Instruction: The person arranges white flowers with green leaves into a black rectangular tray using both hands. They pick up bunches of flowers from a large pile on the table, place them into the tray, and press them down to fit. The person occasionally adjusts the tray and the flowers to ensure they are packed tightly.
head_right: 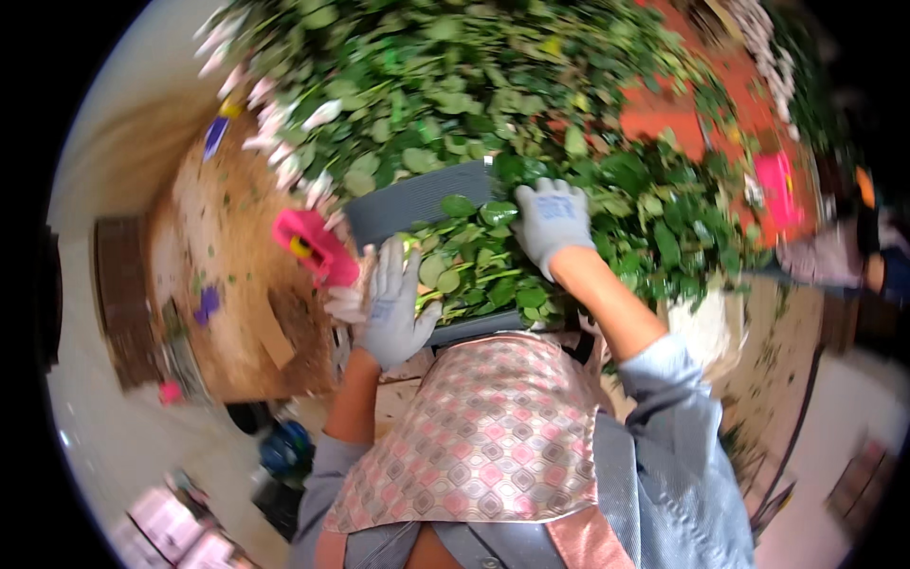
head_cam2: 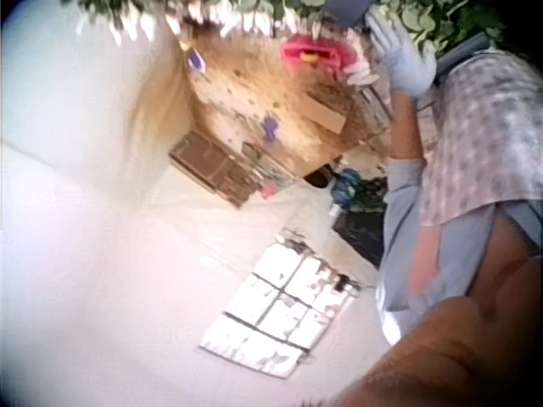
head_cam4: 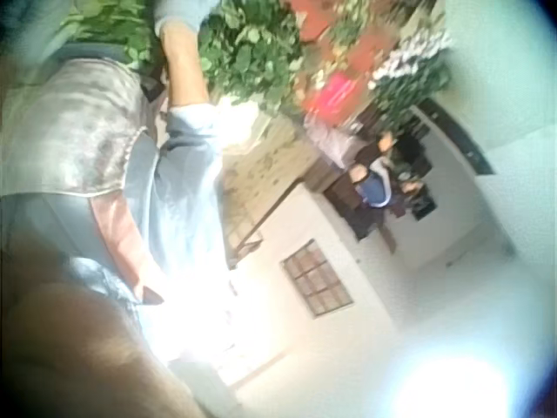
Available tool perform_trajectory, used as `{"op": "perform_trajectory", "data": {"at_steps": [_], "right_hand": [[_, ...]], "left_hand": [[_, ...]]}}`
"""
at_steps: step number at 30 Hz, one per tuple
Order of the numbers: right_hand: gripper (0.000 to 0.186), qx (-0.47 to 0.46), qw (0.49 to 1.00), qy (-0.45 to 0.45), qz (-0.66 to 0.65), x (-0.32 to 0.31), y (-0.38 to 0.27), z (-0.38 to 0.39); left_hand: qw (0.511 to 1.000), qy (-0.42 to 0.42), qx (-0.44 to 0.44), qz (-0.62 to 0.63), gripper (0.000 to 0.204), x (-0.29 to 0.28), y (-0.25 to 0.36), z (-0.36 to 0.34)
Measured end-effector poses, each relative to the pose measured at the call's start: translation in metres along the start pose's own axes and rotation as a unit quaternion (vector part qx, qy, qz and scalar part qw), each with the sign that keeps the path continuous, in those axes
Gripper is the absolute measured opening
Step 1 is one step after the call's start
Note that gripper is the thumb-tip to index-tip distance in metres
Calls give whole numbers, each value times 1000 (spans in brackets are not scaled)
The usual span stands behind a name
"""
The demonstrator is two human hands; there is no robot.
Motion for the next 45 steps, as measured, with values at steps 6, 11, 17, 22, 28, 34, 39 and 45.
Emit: {"op": "perform_trajectory", "data": {"at_steps": [6, 11, 17, 22, 28, 34, 39, 45], "right_hand": [[35, -179, 951, 250, -36, -118, -77, 54], [34, -311, 943, 100, -65, -80, -154, 62], [24, -312, 945, 0, 96, -23, -184, 40], [21, -338, 937, 16, 88, -10, -191, 25], [20, -351, 931, 5, 98, 1, -190, 22], [29, -351, 928, -14, 120, 6, -192, 22], [27, -350, 928, -22, 125, 0, -189, 24], [32, -313, 947, 72, 22, -32, -180, 51]], "left_hand": [[967, 138, -9, 213, 77, -32, -31, 30], [895, 302, -87, 317, 48, -79, -68, 103], [934, 295, -32, 197, 38, -68, -23, 123], [982, 158, -85, 63, 74, 2, -6, 87], [990, 101, -101, 3, 85, 20, -7, 76], [990, 95, -99, 15, 83, 21, -9, 76], [963, 177, -67, 191, 74, -5, -28, 102], [977, 74, -200, -7, 41, 40, -116, 179]]}}
Point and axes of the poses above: each hand's wrist, its own z-axis away from the middle knuckle, its own x-axis out of the palm, y = z × x, the point moved 10 cm from there along -z, towards the middle knuckle, and after that the axes turned 9 degrees about z, right-handed, at the moved point
